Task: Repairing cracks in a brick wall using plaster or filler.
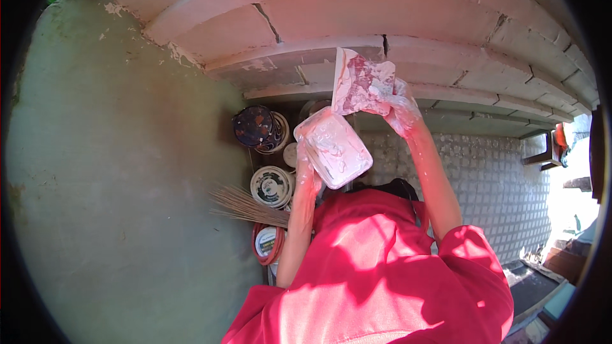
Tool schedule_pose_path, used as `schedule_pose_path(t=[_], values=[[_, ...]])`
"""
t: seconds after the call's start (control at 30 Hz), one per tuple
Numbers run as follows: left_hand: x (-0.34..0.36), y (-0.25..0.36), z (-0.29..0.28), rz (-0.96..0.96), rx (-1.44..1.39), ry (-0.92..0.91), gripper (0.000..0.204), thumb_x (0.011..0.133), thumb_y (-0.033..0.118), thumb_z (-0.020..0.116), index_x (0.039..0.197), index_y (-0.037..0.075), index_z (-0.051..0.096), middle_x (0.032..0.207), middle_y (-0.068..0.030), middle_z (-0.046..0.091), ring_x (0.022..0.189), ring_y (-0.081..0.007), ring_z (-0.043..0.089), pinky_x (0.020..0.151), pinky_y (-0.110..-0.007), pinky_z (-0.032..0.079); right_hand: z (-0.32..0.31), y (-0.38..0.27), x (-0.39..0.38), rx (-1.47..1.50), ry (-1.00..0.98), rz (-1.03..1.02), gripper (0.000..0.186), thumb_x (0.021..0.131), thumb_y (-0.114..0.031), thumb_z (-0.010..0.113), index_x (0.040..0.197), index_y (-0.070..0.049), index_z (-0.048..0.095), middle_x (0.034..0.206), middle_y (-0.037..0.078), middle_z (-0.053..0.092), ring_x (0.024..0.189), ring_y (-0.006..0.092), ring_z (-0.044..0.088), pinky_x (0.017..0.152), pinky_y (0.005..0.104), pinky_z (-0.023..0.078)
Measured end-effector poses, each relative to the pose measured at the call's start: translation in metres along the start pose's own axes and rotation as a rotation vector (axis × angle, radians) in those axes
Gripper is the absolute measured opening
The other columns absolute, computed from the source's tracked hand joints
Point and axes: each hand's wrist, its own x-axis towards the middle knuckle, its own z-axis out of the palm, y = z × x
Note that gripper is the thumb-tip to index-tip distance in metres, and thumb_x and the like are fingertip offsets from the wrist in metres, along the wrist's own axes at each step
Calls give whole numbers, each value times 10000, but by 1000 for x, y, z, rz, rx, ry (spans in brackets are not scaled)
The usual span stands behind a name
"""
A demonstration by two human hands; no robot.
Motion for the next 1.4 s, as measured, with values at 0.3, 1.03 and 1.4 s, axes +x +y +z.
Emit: schedule_pose_path(t=[0.3, 1.03, 1.4], values=[[10, -15, 67, -175, 24, -176, 498, 956, 418, 466, 1280, 40, 464, 1118, -65, 602, 1006, -187, 593, 911, -340, 478, -23, -85, -87, -1068, -1, -366, 335, 835, 40, 579, 1164, -4, 623, 1123, 132, 669, 970, 194, 652, 871, 316, 495], [33, -73, 194, -277, 174, -283, 510, 956, 415, 510, 1274, 18, 477, 1152, -97, 597, 1005, -180, 603, 854, -327, 512, -170, -199, -131, -1833, -836, -540, 470, 712, -188, 690, 1177, -220, 628, 1270, -13, 585, 1266, 234, 478, 1110, 555, 293], [32, -101, 230, -151, 251, -306, 517, 976, 431, 453, 1291, 21, 461, 1169, -85, 584, 1020, -164, 589, 864, -331, 503, -180, -254, -132, -1453, -307, 95, 551, 741, 75, 541, 1273, -68, 548, 1092, 173, 655, 1042, 358, 613, 929, 381, 461]])
